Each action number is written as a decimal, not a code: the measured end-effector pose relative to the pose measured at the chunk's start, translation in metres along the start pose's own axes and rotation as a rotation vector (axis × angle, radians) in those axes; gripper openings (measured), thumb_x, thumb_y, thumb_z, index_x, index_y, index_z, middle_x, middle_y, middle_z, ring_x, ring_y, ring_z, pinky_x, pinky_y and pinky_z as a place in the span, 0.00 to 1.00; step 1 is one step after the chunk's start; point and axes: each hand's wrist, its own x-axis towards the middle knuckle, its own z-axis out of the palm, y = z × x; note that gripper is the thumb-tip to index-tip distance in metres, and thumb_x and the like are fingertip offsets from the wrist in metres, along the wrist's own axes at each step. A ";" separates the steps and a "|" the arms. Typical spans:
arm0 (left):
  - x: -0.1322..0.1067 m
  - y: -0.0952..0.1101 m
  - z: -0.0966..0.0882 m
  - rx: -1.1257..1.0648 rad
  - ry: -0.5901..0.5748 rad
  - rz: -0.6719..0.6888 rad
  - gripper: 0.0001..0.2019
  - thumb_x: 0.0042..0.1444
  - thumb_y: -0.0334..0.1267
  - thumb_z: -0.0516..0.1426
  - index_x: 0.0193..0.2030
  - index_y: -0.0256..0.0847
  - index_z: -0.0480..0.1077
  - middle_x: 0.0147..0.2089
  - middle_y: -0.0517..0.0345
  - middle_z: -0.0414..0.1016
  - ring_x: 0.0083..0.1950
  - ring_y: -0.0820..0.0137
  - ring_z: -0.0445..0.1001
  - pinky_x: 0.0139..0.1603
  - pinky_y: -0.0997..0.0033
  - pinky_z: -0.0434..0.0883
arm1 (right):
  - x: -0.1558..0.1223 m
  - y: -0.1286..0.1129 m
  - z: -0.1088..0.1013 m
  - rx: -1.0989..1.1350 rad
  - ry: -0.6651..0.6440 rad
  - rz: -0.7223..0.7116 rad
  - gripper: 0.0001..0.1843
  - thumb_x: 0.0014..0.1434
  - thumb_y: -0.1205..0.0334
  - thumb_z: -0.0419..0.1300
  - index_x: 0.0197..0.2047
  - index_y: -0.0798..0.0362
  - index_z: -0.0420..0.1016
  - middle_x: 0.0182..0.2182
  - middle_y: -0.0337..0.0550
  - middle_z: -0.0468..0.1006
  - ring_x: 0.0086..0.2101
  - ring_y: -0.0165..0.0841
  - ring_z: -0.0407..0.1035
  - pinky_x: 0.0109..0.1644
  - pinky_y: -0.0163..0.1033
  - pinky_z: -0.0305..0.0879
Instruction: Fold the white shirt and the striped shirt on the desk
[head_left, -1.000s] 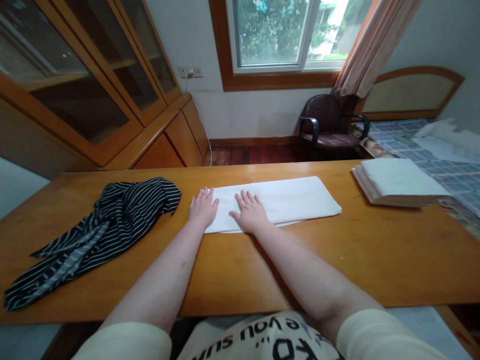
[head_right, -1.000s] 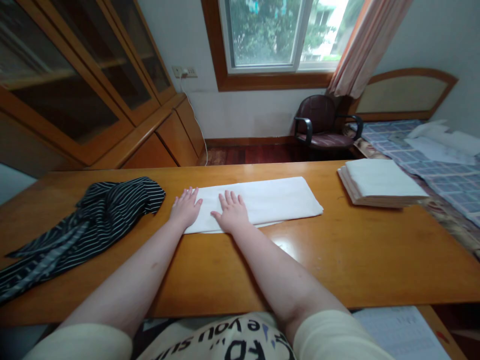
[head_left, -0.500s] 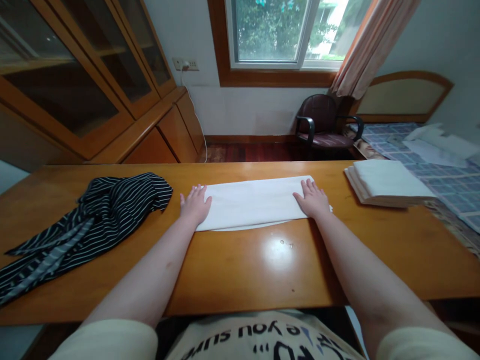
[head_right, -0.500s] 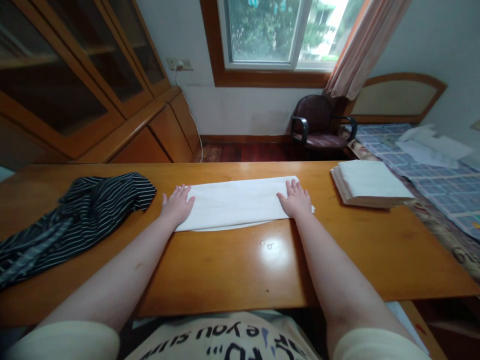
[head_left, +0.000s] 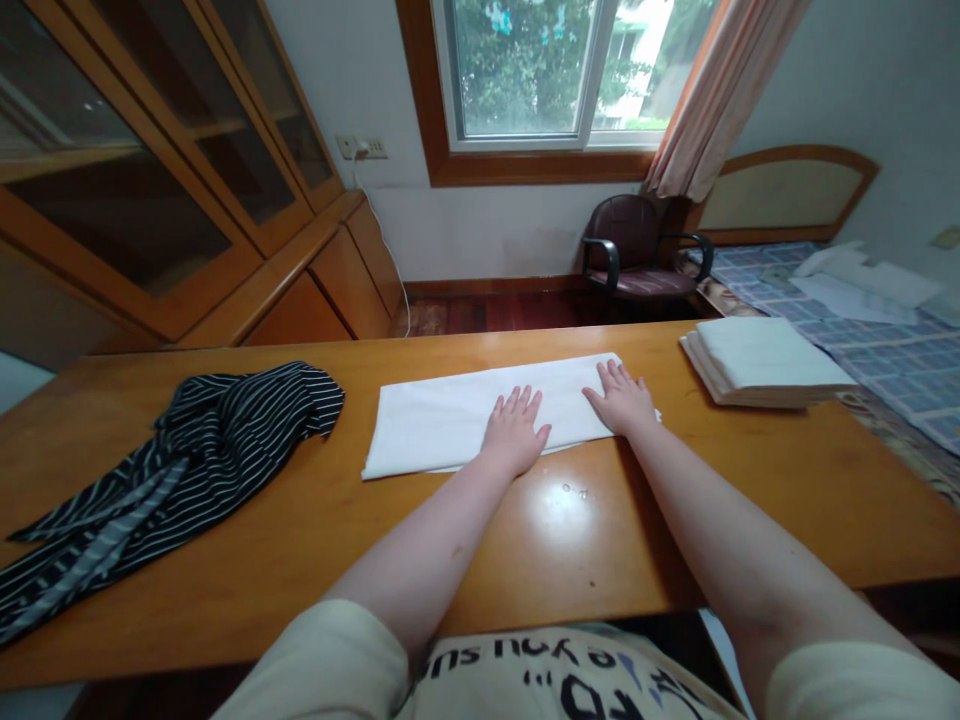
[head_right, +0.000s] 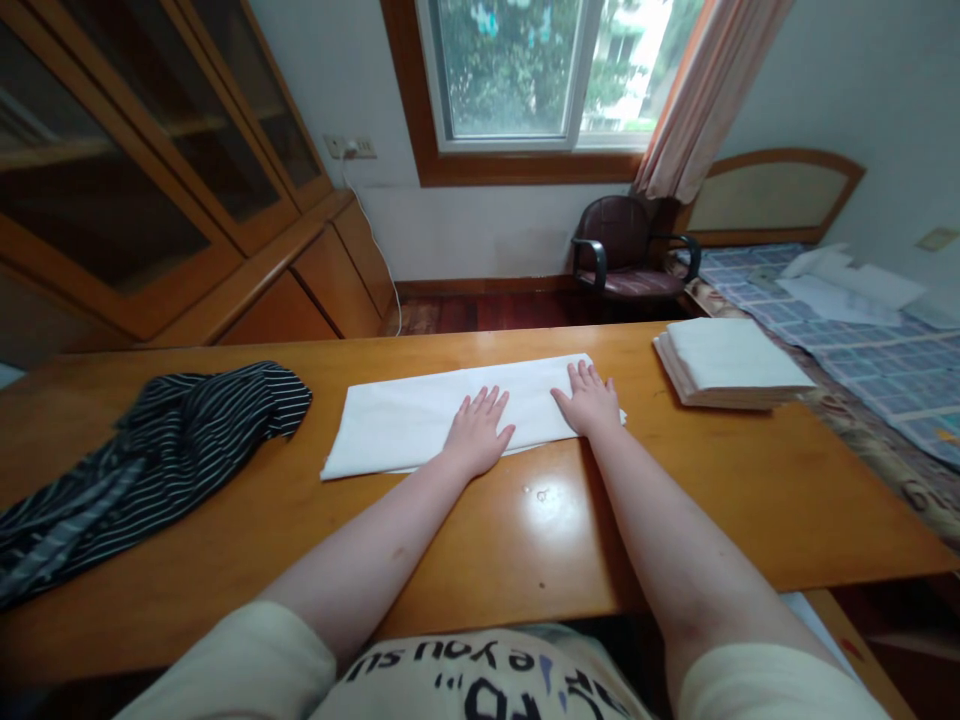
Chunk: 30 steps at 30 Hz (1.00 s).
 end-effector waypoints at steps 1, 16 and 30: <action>-0.008 -0.011 -0.001 0.006 0.006 -0.010 0.32 0.62 0.51 0.44 0.71 0.42 0.49 0.72 0.52 0.48 0.72 0.60 0.44 0.70 0.54 0.43 | 0.000 0.000 0.000 0.002 0.000 0.000 0.40 0.63 0.39 0.36 0.71 0.54 0.42 0.70 0.48 0.41 0.67 0.41 0.38 0.67 0.56 0.37; -0.104 -0.154 -0.047 0.173 -0.055 -0.484 0.28 0.65 0.44 0.39 0.71 0.41 0.47 0.73 0.52 0.44 0.72 0.55 0.44 0.68 0.48 0.48 | -0.002 0.002 0.001 0.006 0.012 -0.006 0.40 0.64 0.39 0.35 0.71 0.54 0.43 0.69 0.49 0.42 0.67 0.41 0.38 0.66 0.57 0.39; -0.104 -0.156 -0.042 0.194 -0.012 -0.484 0.28 0.65 0.45 0.40 0.71 0.41 0.48 0.72 0.52 0.46 0.72 0.56 0.46 0.68 0.49 0.48 | -0.056 -0.158 -0.016 0.146 0.084 -0.427 0.42 0.63 0.44 0.47 0.70 0.65 0.44 0.69 0.56 0.41 0.67 0.43 0.37 0.67 0.53 0.36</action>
